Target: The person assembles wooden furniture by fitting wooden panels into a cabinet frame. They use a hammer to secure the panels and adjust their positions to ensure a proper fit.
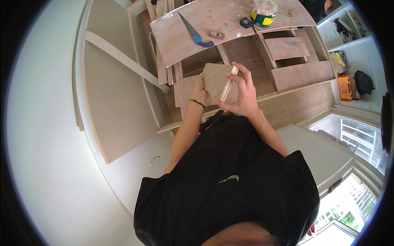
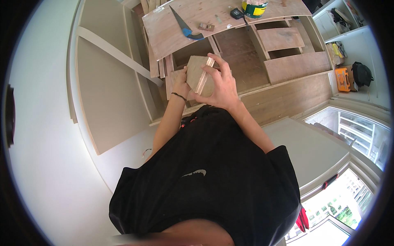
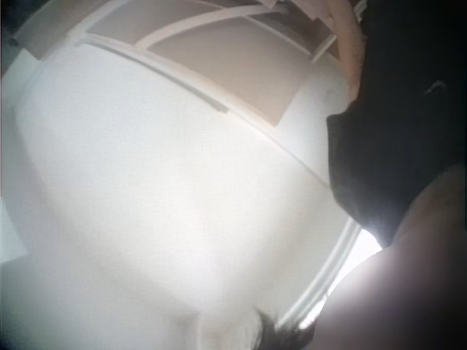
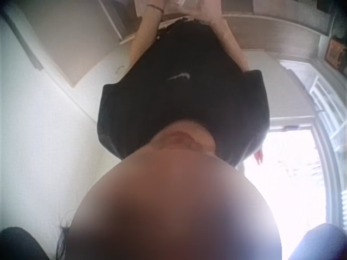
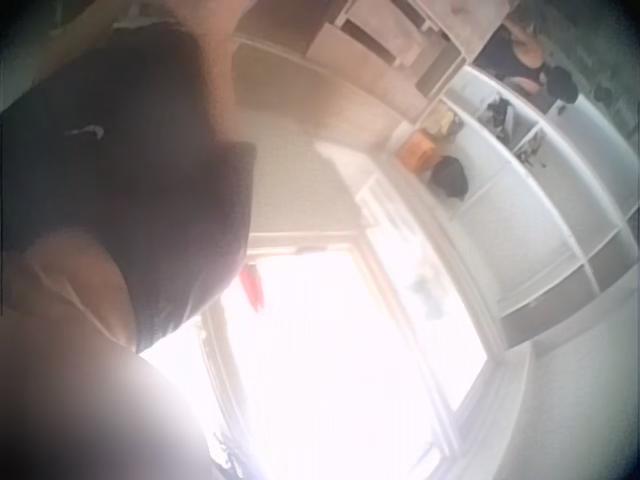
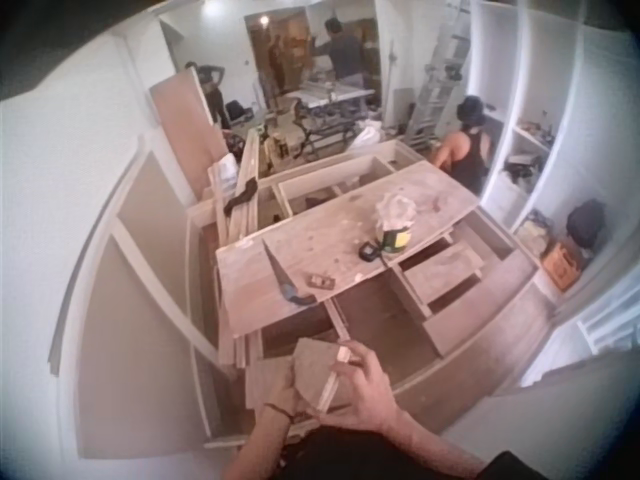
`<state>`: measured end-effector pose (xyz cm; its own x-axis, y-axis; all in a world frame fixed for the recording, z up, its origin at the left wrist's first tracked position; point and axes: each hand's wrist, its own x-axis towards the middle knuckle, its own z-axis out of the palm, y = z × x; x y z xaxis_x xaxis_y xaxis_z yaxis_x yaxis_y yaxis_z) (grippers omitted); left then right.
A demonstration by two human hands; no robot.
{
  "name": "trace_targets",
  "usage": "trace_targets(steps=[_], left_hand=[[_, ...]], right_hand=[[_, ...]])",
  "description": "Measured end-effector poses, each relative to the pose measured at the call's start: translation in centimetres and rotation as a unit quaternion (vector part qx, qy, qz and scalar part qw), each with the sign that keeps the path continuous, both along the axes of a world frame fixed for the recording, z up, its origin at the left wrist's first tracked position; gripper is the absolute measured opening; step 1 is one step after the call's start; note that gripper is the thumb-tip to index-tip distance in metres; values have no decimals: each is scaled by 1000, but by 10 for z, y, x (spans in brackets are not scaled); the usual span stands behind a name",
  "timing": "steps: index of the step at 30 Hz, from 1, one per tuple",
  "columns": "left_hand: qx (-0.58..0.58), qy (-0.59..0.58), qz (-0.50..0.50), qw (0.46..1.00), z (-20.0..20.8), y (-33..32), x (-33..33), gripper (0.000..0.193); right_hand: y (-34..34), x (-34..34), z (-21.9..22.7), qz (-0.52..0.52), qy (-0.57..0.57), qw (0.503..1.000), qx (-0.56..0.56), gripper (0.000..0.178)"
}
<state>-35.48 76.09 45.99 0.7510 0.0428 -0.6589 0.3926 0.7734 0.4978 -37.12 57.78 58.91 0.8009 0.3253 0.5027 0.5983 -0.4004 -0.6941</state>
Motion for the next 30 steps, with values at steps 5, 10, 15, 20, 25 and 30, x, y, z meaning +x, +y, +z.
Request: trace_targets(steps=[5, 10, 15, 20, 25, 30], left_hand=[[-50, 74, 106, 990, -14, 3, 12, 35], [-25, 48, 175, 983, -32, 7, 13, 35], [-11, 56, 215, 975, -22, 9, 8, 38], [-78, 10, 210, 975, -2, 5, 1, 49], [-1, -23, 194, 981, 21, 6, -5, 58], [40, -34, 190, 980, 34, 14, -7, 53]], right_hand=[[-1, 7, 2, -23, -66, 997, 41, 81], [-10, 14, 5, -34, -56, 998, -26, 81], [-17, 17, 4, -23, -36, 998, -47, 79], [-16, 5, 2, 5, -34, 999, -4, 82], [-7, -10, -3, 70, -124, 989, 28, 87], [-2, -10, -3, 62, -118, 990, 39, 90]])
